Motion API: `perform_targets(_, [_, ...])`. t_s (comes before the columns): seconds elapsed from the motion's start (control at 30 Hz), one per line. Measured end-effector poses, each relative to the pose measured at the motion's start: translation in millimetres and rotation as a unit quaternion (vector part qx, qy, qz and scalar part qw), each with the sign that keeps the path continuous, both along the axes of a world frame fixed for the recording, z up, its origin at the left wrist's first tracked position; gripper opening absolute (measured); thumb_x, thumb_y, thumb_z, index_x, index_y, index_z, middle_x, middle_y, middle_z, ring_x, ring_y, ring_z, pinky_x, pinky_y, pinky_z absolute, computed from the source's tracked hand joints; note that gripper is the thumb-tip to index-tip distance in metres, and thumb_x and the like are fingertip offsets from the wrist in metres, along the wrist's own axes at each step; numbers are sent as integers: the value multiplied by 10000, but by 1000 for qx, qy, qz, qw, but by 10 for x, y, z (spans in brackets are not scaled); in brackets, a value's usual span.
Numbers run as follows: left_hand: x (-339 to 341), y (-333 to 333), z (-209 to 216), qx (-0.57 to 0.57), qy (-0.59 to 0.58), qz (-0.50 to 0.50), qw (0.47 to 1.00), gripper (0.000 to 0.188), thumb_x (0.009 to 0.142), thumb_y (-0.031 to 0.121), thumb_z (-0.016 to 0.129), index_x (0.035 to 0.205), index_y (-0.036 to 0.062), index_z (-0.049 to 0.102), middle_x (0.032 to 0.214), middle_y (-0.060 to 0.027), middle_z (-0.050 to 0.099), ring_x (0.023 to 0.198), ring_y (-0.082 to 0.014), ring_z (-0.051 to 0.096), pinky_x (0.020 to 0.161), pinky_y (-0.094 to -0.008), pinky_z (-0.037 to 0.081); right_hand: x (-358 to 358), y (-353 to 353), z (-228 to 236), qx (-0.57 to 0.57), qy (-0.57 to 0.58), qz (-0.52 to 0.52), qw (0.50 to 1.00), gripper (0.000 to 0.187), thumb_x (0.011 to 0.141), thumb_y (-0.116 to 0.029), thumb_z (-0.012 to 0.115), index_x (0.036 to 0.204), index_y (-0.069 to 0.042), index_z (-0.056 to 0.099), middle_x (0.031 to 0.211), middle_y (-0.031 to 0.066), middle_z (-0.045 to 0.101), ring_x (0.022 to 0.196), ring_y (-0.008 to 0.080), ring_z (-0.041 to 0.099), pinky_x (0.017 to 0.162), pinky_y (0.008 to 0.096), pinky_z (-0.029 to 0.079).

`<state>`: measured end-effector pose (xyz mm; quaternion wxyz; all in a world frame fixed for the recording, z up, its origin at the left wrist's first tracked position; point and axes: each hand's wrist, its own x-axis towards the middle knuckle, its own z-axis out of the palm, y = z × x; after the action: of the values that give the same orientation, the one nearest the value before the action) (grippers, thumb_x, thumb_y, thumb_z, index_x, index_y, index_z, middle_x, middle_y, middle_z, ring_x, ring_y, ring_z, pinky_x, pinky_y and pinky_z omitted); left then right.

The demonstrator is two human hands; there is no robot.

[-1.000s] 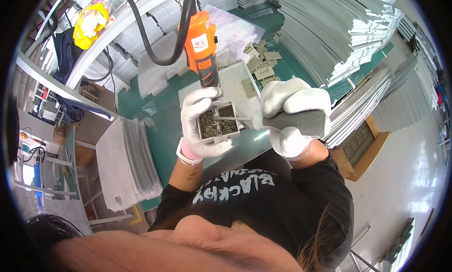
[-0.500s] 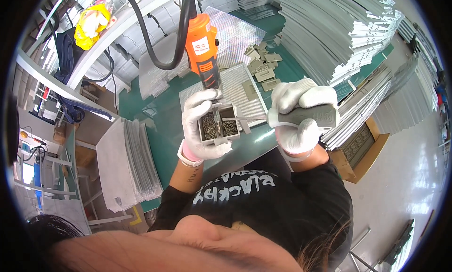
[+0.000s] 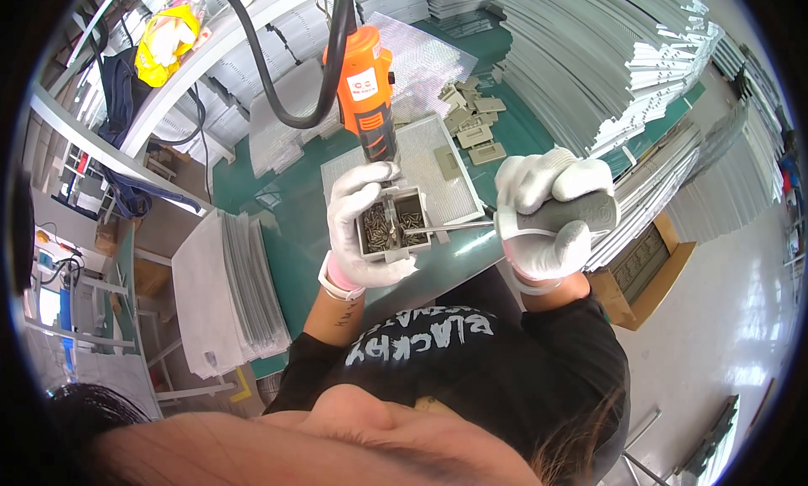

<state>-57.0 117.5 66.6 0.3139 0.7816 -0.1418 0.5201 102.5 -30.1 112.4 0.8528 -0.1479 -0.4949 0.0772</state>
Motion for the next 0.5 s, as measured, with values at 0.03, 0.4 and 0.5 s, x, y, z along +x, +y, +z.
perform_targets(0.03, [3, -1, 0, -2, -5, -6, 1000, 888, 668, 315, 875, 1409, 71, 452, 1341, -245, 497, 1208, -350, 550, 995, -457, 494, 4, 0, -4, -6, -13, -4, 1000, 426, 911, -463, 695, 959, -112, 459, 805, 44, 523, 574, 147, 447, 572, 303, 360])
perform_targets(0.4, [-32, -19, 36, 18, -2, 15, 1000, 901, 652, 311, 873, 1411, 73, 449, 1340, -242, 506, 1201, -351, 558, 999, -459, 487, 48, 43, -73, 37, -73, 20, 996, 437, 926, -417, 717, 1071, -75, 486, 881, 123, 593, 525, 193, 571, 526, 328, 444])
perform_targets(0.5, [-37, -24, 32, 15, -2, 12, 1000, 903, 655, 315, 876, 1412, 69, 448, 1341, -242, 506, 1202, -350, 559, 998, -457, 488, 6, 44, -60, 21, -62, -10, 998, 437, 920, -430, 719, 1065, -87, 490, 877, 102, 591, 520, 189, 571, 536, 323, 439])
